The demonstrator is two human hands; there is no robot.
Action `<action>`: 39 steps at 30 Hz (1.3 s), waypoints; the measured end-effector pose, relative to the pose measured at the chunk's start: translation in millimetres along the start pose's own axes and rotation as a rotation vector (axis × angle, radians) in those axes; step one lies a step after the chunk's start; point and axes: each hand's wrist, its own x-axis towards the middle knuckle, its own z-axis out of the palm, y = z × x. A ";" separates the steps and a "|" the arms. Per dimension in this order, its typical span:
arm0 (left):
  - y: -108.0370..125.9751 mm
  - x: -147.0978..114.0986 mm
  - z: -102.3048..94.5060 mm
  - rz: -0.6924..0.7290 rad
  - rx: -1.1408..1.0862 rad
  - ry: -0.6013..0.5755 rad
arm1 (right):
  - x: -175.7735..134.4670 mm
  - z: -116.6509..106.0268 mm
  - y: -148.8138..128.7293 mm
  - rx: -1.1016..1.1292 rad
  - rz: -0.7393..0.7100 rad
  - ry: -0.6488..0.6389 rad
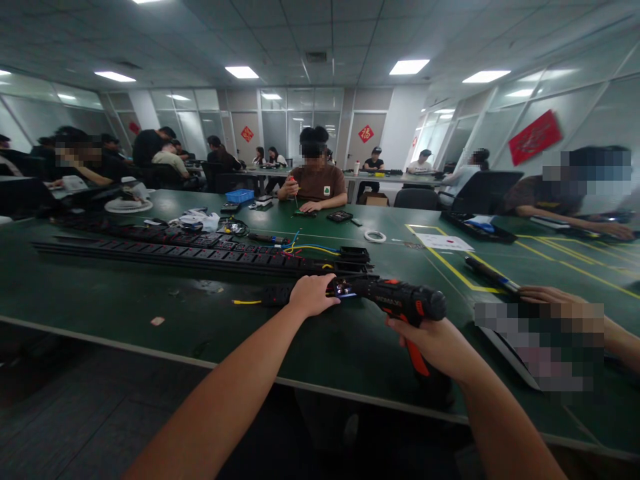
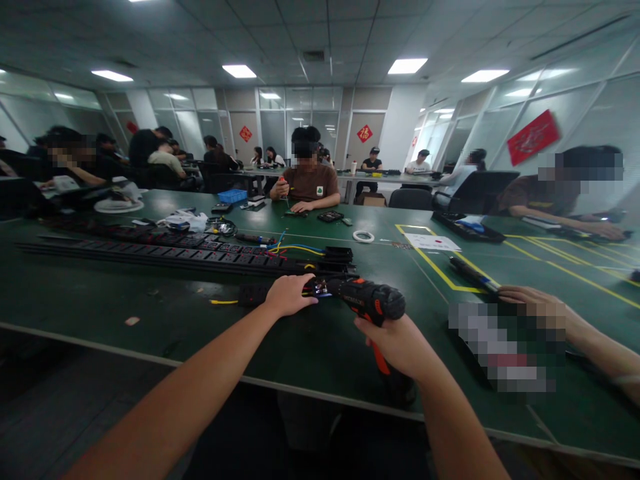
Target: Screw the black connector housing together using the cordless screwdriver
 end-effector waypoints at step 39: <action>2.9 -0.1 -2.7 -0.014 0.005 -0.019 | -1.3 -2.0 -4.3 0.034 0.012 -0.016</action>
